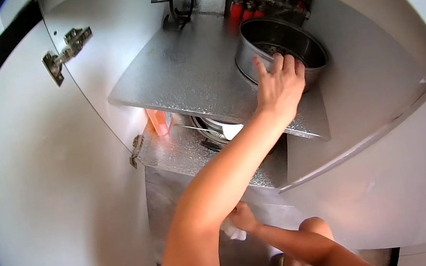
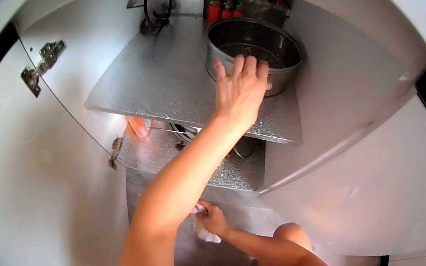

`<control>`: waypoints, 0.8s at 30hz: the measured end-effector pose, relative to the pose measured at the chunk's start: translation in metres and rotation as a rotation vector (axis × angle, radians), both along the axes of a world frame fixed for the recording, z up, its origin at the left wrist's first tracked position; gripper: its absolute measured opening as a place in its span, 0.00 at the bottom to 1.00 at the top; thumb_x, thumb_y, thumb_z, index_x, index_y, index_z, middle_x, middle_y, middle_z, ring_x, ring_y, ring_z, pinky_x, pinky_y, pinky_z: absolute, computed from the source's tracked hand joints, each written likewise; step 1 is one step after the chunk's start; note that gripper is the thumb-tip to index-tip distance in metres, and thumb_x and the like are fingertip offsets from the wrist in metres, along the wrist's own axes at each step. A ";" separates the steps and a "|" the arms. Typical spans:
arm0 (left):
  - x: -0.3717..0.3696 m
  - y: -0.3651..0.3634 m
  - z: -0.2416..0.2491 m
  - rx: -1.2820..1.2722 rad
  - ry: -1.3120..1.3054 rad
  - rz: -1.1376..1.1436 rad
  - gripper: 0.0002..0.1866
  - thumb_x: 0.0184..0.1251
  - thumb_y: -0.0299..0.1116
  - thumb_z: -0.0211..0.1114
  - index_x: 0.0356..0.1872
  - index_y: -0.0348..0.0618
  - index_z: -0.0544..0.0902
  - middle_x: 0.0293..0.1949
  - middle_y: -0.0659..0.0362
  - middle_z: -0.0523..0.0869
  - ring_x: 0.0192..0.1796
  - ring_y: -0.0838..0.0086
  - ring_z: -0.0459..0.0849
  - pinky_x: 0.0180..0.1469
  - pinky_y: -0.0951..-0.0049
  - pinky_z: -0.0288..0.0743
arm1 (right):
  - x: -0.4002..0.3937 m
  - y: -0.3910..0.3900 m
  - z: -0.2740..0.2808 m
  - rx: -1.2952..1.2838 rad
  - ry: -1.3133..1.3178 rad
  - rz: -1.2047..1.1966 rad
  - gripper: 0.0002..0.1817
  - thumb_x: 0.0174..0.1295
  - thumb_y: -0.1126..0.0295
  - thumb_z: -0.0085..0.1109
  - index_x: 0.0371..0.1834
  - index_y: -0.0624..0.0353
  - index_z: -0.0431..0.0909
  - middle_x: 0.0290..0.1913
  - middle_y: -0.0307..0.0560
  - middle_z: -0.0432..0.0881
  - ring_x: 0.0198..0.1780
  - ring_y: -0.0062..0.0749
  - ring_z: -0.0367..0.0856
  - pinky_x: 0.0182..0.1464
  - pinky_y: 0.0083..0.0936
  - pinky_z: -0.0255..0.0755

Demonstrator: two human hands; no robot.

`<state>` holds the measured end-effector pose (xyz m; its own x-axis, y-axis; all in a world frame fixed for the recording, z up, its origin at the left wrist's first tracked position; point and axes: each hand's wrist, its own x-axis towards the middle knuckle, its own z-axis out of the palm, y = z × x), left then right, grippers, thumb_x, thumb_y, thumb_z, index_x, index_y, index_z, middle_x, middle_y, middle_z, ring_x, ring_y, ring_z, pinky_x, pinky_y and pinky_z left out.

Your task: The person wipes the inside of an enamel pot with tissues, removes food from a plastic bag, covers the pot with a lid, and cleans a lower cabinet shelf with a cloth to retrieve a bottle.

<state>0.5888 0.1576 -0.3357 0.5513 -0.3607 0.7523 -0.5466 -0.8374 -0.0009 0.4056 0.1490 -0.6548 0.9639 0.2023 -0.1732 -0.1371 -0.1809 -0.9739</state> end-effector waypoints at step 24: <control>0.042 0.055 -0.017 -0.148 -0.110 -0.132 0.22 0.50 0.23 0.63 0.50 0.48 0.80 0.45 0.58 0.78 0.53 0.62 0.76 0.48 0.63 0.79 | -0.009 0.012 0.059 -0.034 -0.080 0.000 0.25 0.56 0.81 0.53 0.59 0.55 0.74 0.42 0.56 0.83 0.41 0.38 0.83 0.46 0.29 0.75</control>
